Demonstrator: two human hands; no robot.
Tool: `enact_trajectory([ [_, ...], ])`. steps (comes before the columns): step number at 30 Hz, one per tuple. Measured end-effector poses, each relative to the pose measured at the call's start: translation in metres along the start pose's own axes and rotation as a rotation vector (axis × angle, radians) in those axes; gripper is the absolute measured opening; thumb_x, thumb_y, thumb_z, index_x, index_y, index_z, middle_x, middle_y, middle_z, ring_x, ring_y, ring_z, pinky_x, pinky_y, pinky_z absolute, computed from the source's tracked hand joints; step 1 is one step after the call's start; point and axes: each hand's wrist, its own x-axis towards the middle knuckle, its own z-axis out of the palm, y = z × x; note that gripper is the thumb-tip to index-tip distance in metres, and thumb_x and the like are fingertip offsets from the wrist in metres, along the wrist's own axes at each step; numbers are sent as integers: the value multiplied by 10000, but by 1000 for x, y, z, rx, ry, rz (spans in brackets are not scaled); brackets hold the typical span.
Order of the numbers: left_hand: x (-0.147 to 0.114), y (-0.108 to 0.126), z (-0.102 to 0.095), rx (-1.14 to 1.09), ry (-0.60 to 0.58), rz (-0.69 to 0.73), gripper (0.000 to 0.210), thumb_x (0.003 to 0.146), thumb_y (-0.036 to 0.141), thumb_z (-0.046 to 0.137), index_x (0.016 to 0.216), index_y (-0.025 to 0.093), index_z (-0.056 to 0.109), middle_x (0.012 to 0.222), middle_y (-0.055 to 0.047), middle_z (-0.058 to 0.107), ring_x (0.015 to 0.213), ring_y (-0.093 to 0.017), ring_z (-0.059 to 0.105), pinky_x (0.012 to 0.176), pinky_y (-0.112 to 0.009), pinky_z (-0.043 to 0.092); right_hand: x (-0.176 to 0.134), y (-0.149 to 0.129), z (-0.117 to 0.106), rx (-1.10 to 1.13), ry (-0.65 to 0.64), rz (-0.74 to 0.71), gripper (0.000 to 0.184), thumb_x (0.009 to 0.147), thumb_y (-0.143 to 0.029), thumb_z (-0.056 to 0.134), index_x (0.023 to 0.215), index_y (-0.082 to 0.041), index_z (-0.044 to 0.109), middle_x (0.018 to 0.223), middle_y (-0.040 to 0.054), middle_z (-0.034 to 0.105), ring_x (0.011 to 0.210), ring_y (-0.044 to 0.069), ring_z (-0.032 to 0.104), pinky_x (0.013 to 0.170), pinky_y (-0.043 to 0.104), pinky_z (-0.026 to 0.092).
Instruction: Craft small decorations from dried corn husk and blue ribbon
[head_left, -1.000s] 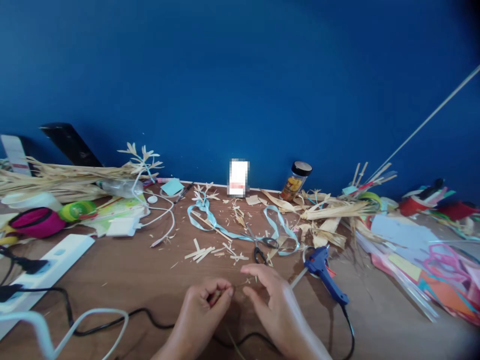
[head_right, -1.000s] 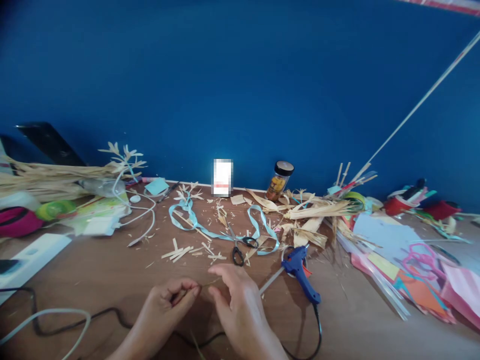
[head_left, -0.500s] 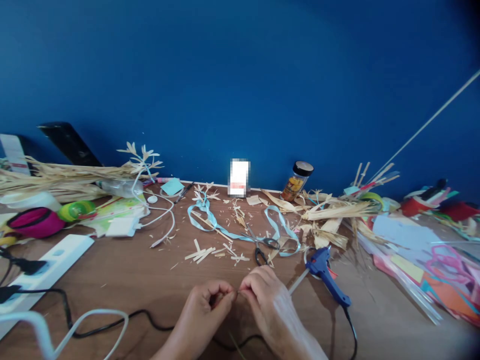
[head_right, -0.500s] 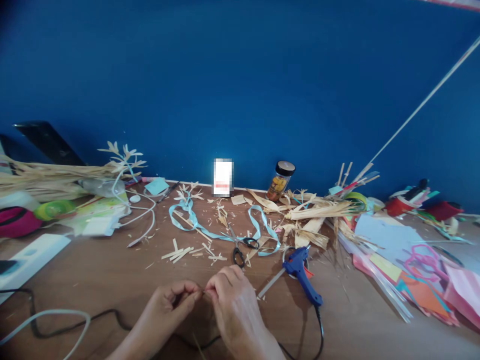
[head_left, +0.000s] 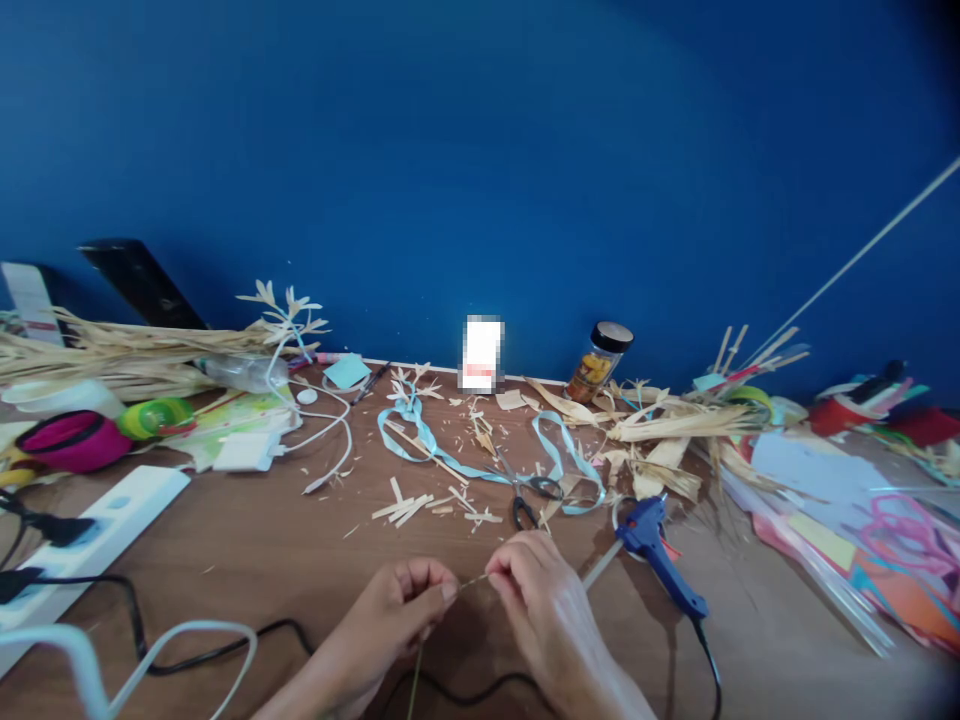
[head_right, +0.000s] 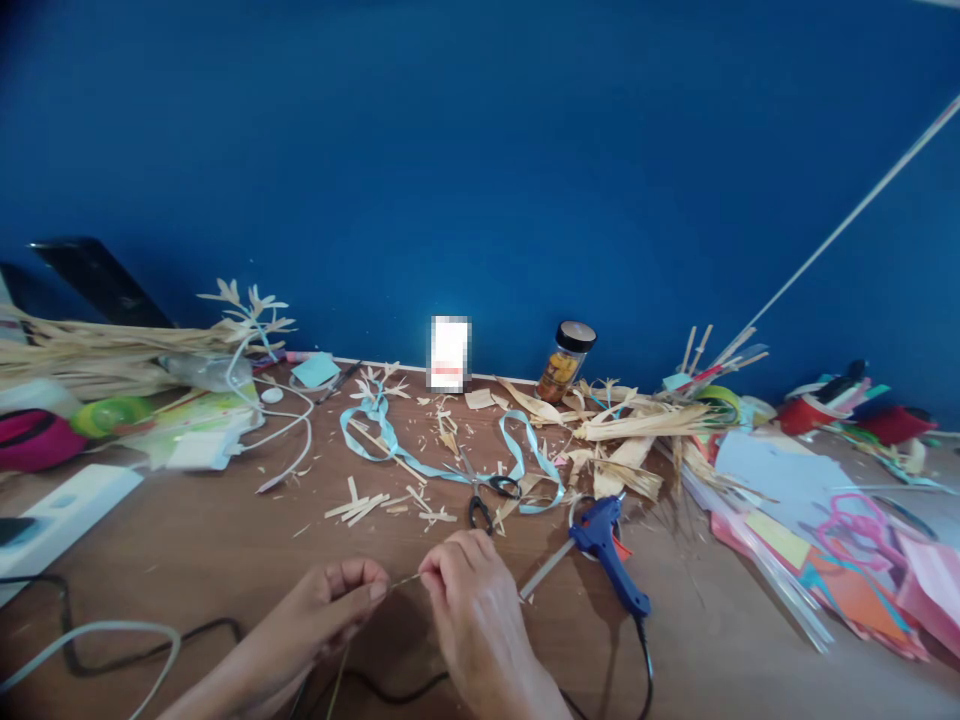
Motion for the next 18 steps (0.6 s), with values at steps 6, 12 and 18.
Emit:
enact_trajectory([
  [6,3,-3,6,-226,-6,-21,269,672,386,651,678,141,540,512,72,378,429,-32,247,392,-146,126,-4,0,14,116,70,190,110,827,-156,454,752,-198,523,739,11,550,668,142,500,603,219,360],
  [12,5,-11,21,245,217,446,179,765,302,568,677,162,638,557,9,504,530,-93,450,504,-180,355,-5,-6,27,441,55,405,184,846,-285,443,738,-173,541,638,-6,536,585,123,476,545,199,359],
  [18,7,-21,18,682,322,919,140,797,141,511,830,174,643,667,-24,587,589,-109,537,547,-176,419,-6,-1,36,718,-26,506,261,823,-391,482,748,-153,561,608,-19,489,574,114,433,522,199,347],
])
